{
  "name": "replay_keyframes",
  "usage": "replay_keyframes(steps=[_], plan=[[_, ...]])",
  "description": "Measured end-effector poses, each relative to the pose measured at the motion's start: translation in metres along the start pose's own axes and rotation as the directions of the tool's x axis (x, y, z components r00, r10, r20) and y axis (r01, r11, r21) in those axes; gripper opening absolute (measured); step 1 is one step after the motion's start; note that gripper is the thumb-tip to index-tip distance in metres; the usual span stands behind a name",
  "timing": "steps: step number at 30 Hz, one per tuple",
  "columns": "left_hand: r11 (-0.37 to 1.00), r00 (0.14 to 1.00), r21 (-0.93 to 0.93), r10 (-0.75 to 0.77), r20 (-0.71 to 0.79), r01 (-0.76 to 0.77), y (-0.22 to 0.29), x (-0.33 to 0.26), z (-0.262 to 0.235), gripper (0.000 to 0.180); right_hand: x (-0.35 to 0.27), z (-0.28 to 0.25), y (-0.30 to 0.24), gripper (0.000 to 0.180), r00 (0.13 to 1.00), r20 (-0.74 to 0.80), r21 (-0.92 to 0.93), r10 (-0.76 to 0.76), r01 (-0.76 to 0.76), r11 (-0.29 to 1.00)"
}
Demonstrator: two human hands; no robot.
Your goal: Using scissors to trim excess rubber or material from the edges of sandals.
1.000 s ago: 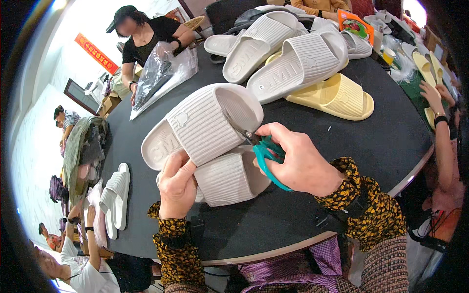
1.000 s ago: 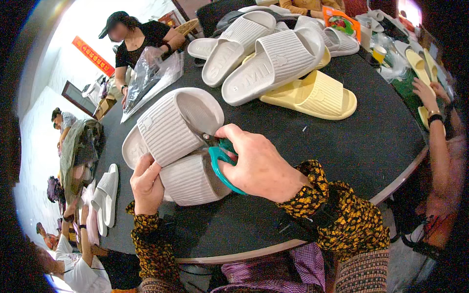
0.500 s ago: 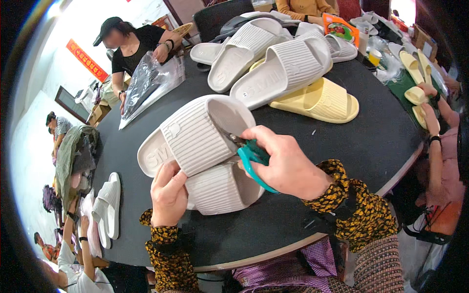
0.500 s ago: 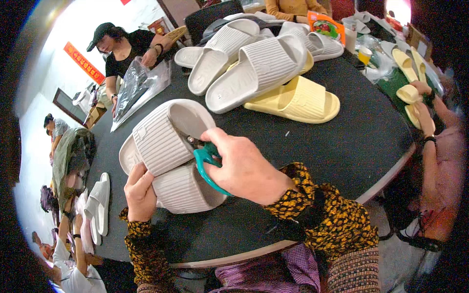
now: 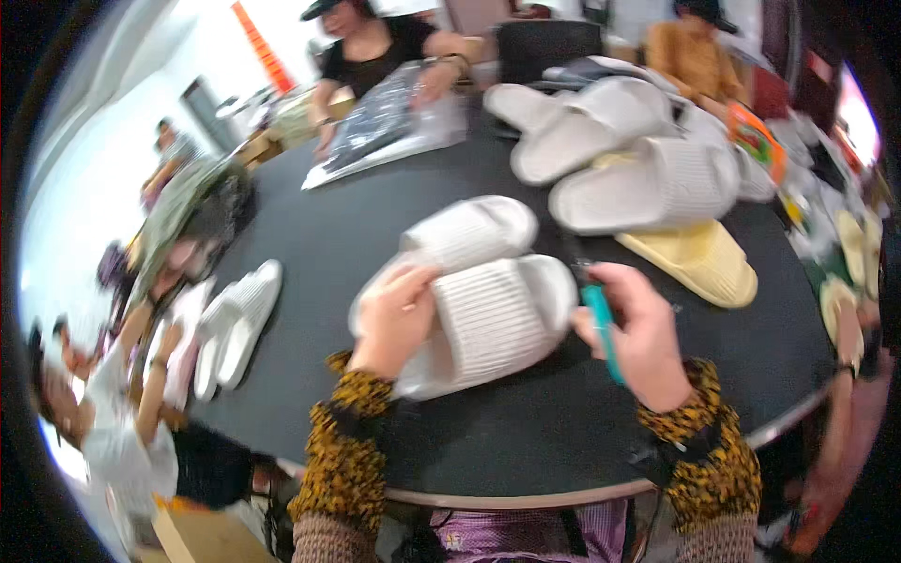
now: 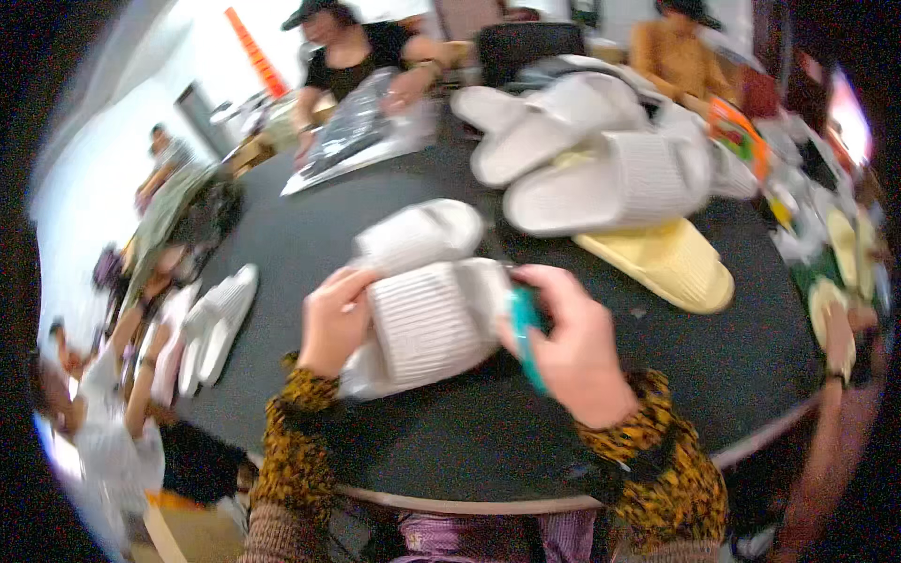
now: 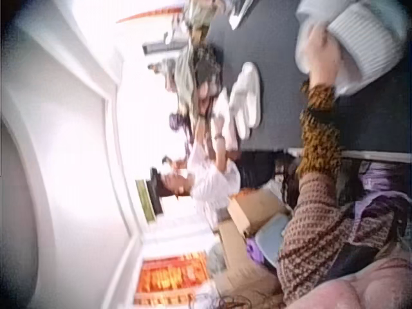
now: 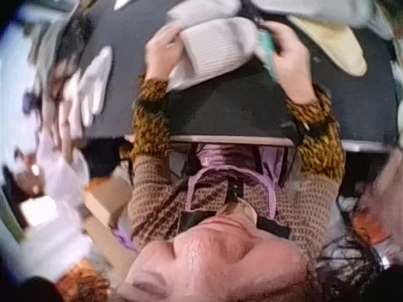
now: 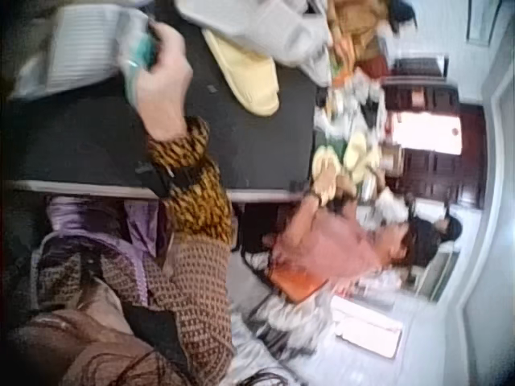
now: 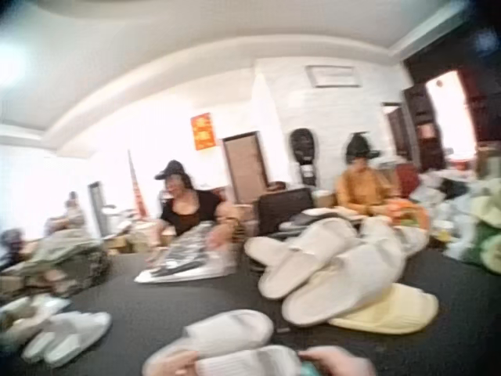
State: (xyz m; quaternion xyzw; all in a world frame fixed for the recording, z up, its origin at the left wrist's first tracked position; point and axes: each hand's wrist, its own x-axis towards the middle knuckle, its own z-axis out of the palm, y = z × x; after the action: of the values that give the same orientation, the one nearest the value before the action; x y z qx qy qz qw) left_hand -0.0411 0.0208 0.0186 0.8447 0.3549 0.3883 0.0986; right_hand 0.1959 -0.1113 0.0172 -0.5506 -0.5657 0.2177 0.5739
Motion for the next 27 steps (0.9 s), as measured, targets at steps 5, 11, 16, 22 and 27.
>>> replay_keyframes(steps=[5, 11, 16, 22, 27], plan=[[0.864, 0.947, -0.387, -0.294, 0.131, 0.322, -0.025, 0.000, -0.003, 0.014, 0.001, 0.007, -0.029, 0.037, 0.926, 0.103, 0.209, 0.363, -0.377, 0.902], [0.650, 0.895, -0.616, -0.328, 0.302, 0.446, -0.023, -0.003, -0.028, 0.014, -0.001, 0.012, -0.025, 0.031, 0.854, 0.267, 0.285, 0.446, -0.512, 0.810], [0.640, 0.835, -0.564, -0.251, 0.490, 0.523, -0.023, -0.001, -0.039, 0.009, -0.005, 0.014, -0.028, 0.029, 0.792, 0.428, 0.422, 0.436, -0.602, 0.678], [0.485, 0.858, -0.729, -0.100, 0.503, 0.484, -0.015, 0.003, -0.043, 0.007, -0.014, 0.018, -0.030, 0.036, 0.715, 0.579, 0.439, 0.391, -0.678, 0.589], [0.449, 0.841, -0.737, -0.061, 0.538, 0.505, -0.015, -0.001, -0.051, 0.012, -0.015, 0.031, -0.029, 0.039, 0.620, 0.728, 0.440, 0.293, -0.750, 0.494]])
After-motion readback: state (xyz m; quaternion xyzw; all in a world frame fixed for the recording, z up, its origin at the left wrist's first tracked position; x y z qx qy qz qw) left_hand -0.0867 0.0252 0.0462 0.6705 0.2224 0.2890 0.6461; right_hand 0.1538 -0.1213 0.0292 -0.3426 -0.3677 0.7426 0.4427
